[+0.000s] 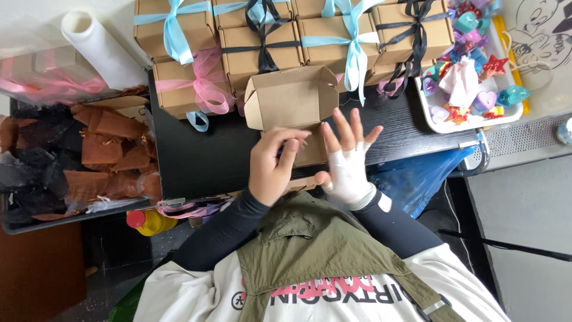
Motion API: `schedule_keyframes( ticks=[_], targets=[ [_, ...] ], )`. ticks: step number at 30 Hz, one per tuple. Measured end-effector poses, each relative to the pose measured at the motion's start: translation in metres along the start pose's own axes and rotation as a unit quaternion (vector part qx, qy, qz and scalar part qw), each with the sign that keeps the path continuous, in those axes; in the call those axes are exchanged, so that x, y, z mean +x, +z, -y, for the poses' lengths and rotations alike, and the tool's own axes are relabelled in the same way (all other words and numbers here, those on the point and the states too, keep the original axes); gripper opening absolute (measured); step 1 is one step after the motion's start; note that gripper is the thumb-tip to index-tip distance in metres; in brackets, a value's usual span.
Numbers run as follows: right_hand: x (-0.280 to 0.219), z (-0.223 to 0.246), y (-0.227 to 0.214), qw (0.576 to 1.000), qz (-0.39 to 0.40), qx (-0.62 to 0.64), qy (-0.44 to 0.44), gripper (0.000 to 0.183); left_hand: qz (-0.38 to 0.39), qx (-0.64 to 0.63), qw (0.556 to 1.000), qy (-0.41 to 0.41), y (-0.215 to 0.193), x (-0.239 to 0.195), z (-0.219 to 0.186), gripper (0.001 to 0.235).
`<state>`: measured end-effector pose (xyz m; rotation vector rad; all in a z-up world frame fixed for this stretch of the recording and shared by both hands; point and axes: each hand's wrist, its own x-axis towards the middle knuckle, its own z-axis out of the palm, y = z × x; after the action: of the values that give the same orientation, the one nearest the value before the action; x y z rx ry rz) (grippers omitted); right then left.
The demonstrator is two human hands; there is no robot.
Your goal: Packaging small decorative figures into cardboard boxes with paper filler and tying them with ribbons.
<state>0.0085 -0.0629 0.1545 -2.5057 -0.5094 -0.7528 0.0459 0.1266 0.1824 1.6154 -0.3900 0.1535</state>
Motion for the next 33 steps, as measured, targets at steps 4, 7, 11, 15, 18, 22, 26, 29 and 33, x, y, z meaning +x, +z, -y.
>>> schedule_keyframes(
  ticks=[4, 7, 11, 15, 18, 22, 26, 29, 33],
  targets=[
    [-0.001, -0.014, -0.018, 0.999, 0.022, 0.012, 0.034, 0.086, 0.089, 0.194, 0.968, 0.135, -0.011, 0.025, -0.015, 0.053],
    [-0.004, -0.024, -0.028, 0.999, 0.042, 0.009, 0.027, 0.071, 0.056, 0.230, 0.950, 0.205, -0.018, 0.023, -0.020, 0.057],
    [-0.008, -0.032, -0.031, 0.996, 0.079, -0.028, -0.031, 0.043, 0.045, 0.270, 0.931, 0.239, -0.040, 0.009, -0.008, 0.034],
    [0.008, -0.024, -0.035, 0.992, 0.094, -0.037, -0.080, 0.037, 0.136, 0.304, 0.902, 0.274, -0.052, 0.004, -0.010, 0.029],
    [0.019, -0.018, -0.033, 0.985, 0.127, -0.047, -0.108, 0.042, 0.177, 0.321, 0.877, 0.310, -0.050, 0.002, -0.005, 0.031],
    [0.025, -0.010, -0.022, 0.976, 0.177, -0.055, -0.118, 0.058, 0.190, 0.326, 0.871, 0.316, -0.041, -0.001, 0.006, 0.032],
    [0.028, -0.003, -0.005, 0.967, 0.216, -0.067, -0.118, 0.073, 0.209, 0.363, 0.858, 0.296, -0.035, 0.002, 0.019, 0.036],
    [0.026, -0.003, 0.000, 0.961, 0.237, -0.081, -0.115, 0.075, 0.227, 0.363, 0.863, 0.269, -0.032, 0.003, 0.022, 0.043],
    [0.026, -0.008, -0.001, 0.961, 0.229, -0.071, -0.138, 0.073, 0.235, 0.384, 0.855, 0.257, -0.033, 0.000, 0.024, 0.049]
  ],
)
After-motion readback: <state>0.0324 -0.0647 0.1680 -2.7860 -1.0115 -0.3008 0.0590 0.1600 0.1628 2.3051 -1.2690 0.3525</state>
